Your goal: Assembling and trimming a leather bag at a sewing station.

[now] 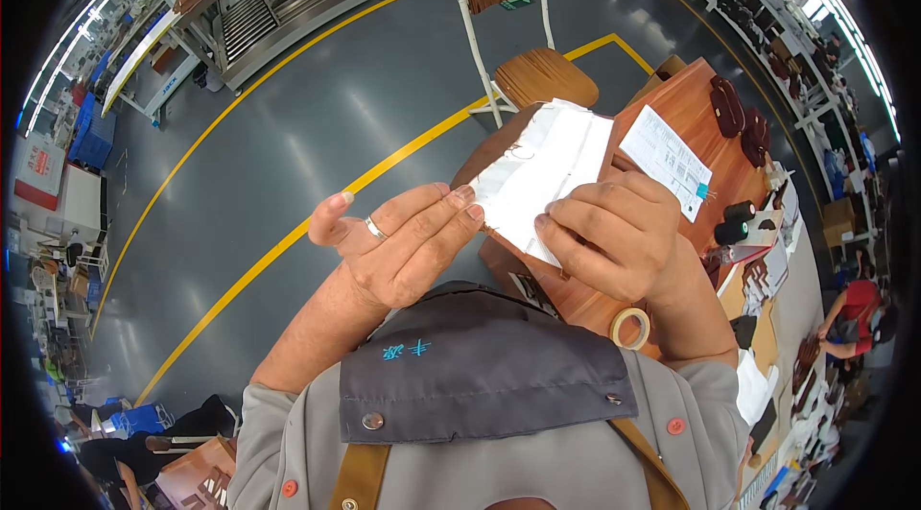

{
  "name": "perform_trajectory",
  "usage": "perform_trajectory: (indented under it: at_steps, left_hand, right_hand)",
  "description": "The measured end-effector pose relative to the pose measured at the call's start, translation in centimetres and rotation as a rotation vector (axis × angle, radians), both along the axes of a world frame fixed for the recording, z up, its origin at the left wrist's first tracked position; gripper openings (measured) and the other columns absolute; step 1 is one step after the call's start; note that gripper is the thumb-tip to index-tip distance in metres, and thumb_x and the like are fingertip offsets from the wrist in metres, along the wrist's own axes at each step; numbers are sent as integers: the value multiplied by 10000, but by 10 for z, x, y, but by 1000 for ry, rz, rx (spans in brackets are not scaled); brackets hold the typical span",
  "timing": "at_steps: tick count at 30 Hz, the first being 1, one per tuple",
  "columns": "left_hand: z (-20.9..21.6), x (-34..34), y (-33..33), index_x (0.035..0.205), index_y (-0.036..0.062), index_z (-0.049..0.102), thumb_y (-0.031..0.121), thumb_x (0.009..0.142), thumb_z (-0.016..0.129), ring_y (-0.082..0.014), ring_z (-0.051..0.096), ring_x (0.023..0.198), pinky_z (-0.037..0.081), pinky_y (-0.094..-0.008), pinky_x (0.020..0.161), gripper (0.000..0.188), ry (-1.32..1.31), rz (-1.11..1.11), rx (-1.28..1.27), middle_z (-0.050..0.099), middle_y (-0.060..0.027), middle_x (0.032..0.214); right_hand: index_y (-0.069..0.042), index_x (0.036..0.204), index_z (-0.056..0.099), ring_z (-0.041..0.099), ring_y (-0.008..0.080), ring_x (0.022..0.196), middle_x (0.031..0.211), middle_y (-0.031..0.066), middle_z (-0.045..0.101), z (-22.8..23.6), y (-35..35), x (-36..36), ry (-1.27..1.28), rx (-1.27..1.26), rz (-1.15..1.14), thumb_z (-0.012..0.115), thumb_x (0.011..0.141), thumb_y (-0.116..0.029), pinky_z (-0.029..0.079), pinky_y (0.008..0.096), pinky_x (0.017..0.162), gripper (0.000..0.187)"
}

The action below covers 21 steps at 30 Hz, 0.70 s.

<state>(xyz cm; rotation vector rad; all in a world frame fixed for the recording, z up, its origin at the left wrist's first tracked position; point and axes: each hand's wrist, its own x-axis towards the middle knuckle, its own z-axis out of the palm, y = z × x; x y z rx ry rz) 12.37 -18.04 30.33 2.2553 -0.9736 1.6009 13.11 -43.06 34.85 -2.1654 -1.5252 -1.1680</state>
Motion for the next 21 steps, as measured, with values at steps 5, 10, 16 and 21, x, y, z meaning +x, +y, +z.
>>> perform_trajectory:
  at_steps: [5, 10, 16, 21]
  left_hand:
    - [-3, -1, 1, 807, 256, 703, 147, 862, 729, -17, 701, 823, 141, -453, 1103, 125, -24, 13, 25, 729, 130, 807]
    - [-6, -3, 0, 812, 252, 707, 148, 851, 730, -21, 697, 823, 145, -455, 1084, 113, -23, 9, 12, 729, 129, 813]
    - [-9, -5, -1, 833, 240, 736, 148, 840, 734, -28, 685, 813, 146, -454, 1079, 93, 50, -6, 2, 721, 124, 808]
    - [-14, -6, -1, 828, 225, 734, 156, 812, 778, -31, 675, 841, 165, -445, 1088, 83, 105, -12, -32, 725, 128, 821]
  right_hand:
    - [-118, 878, 690, 663, 138, 772, 890, -5, 674, -5, -4, 1, -11, -5, -27, 746, 694, -133, 474, 271, 645, 193]
    - [-132, 920, 703, 665, 134, 790, 908, -14, 683, -5, 2, 3, 2, 22, -47, 738, 722, -151, 496, 278, 685, 202]
    - [-134, 931, 717, 665, 128, 787, 902, -24, 697, -7, 7, 4, 8, 51, -24, 740, 728, -160, 508, 284, 706, 206]
    - [-129, 901, 724, 659, 119, 757, 869, -31, 697, -7, 8, 7, 27, 47, -16, 752, 718, -175, 502, 282, 691, 191]
